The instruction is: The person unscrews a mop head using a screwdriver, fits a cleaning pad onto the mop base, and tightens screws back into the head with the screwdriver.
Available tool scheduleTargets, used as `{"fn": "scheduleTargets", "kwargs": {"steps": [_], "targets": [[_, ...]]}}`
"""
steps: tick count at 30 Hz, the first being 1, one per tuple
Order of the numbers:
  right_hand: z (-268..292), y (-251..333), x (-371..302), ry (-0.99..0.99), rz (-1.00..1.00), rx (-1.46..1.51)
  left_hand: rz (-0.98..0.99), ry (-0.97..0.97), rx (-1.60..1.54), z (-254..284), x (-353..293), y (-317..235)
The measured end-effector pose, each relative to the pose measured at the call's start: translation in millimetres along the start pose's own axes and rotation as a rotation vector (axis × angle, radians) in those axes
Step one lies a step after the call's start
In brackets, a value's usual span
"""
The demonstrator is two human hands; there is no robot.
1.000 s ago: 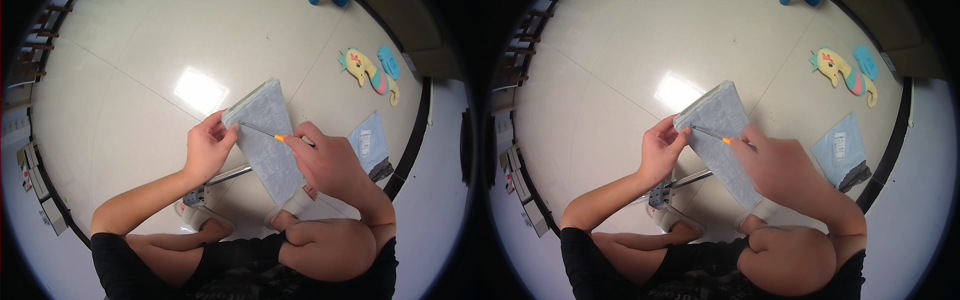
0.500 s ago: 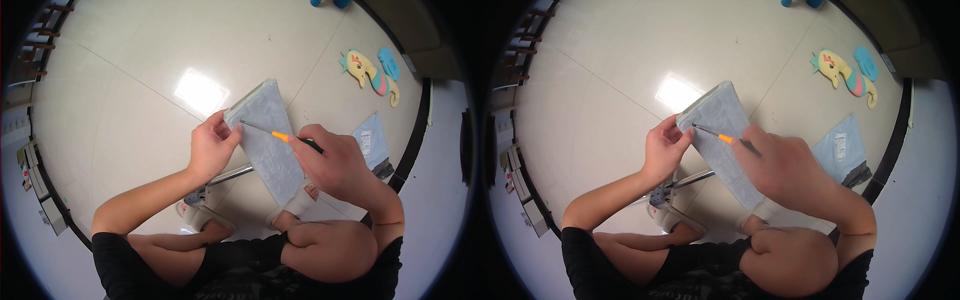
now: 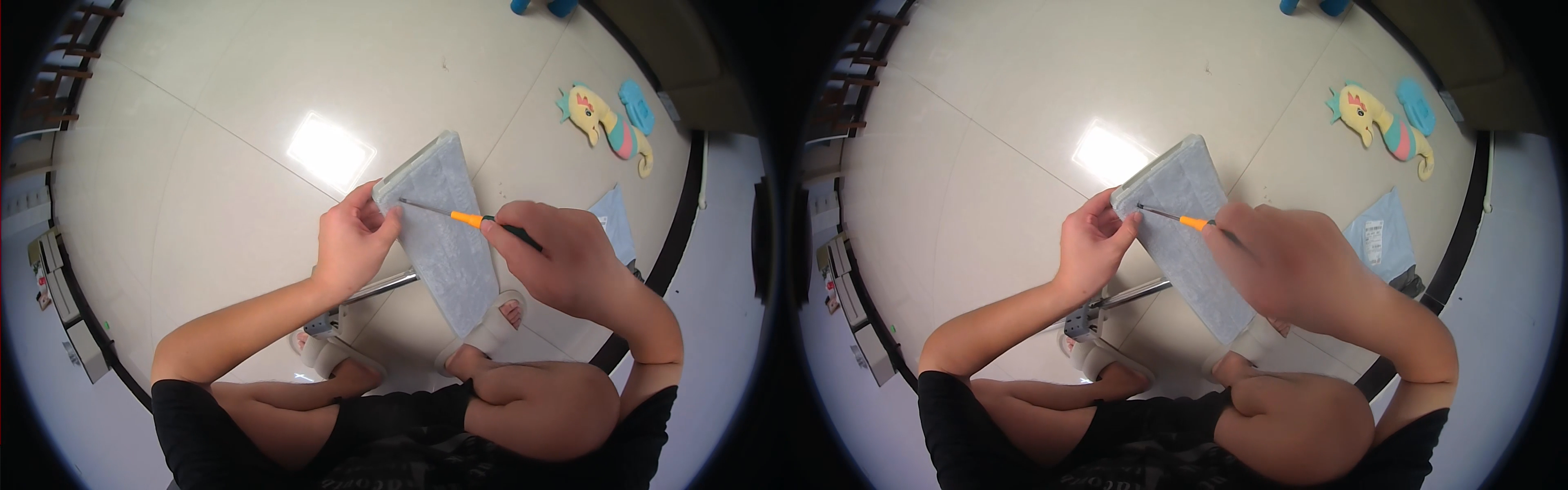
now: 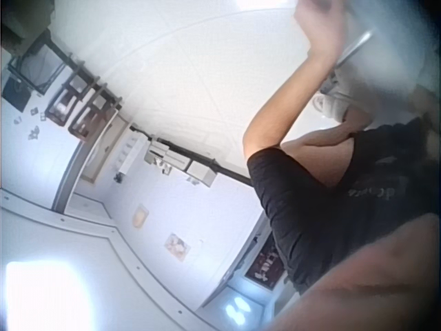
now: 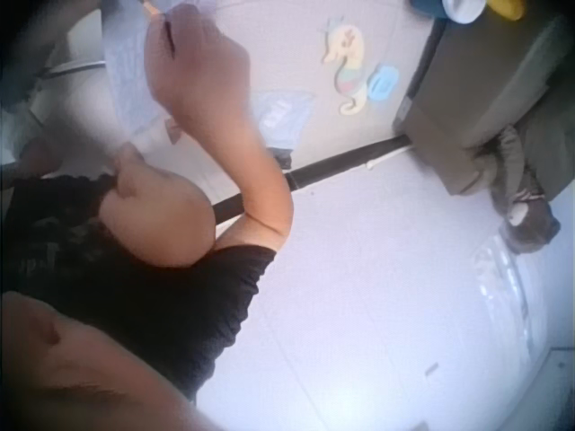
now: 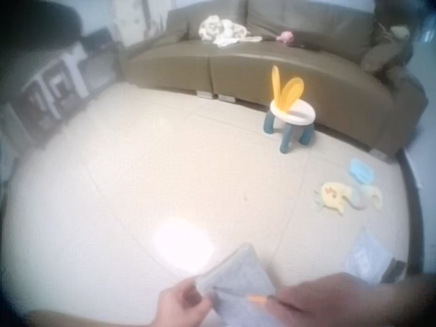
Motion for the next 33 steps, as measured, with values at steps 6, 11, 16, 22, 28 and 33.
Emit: {"fn": "scheduleTargets", "kwargs": {"steps": [6, 11, 16, 22, 28, 33], "targets": [[-6.2, 12.1, -0.3, -0.201, 0.535, -0.366, 0.05, 0.035, 0.056, 1.9, -3.9, -3.6], [-2.6, -2.6, 18.7, -0.051, 0.08, 0.377, 0.071, 0.085, 0.036, 5.6, -4.5, 1.7], [0.7, 19.3, 9.9, -0.166, 0.402, -0.014, 0.101, 0.087, 0.036, 7.5, -3.8, 3.1], [-3.9, 39.1, -8.5, -0.212, 0.761, -0.682, 0.028, 0.038, -0.004, 6.4, -2.9, 7.7], [-4.7, 12.0, 19.8, -0.045, 0.18, -0.132, 0.029, -0.024, -0.031, 7.1, -5.9, 9.3], [-10.6, 10.8, 17.8, -0.159, 0.315, 0.25, -0.006, -0.032, -0.003, 11.0, -2.8, 17.2]]}}
Point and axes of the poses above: each hand's wrist, its own x-axis towards the middle knuckle, its own z-axis out of the back of the hand, y = z × x, the point moved 6 cm from there along x, towards the middle knuckle, and after that the axes turned 1 degree about -y, right-handed, at the moved point
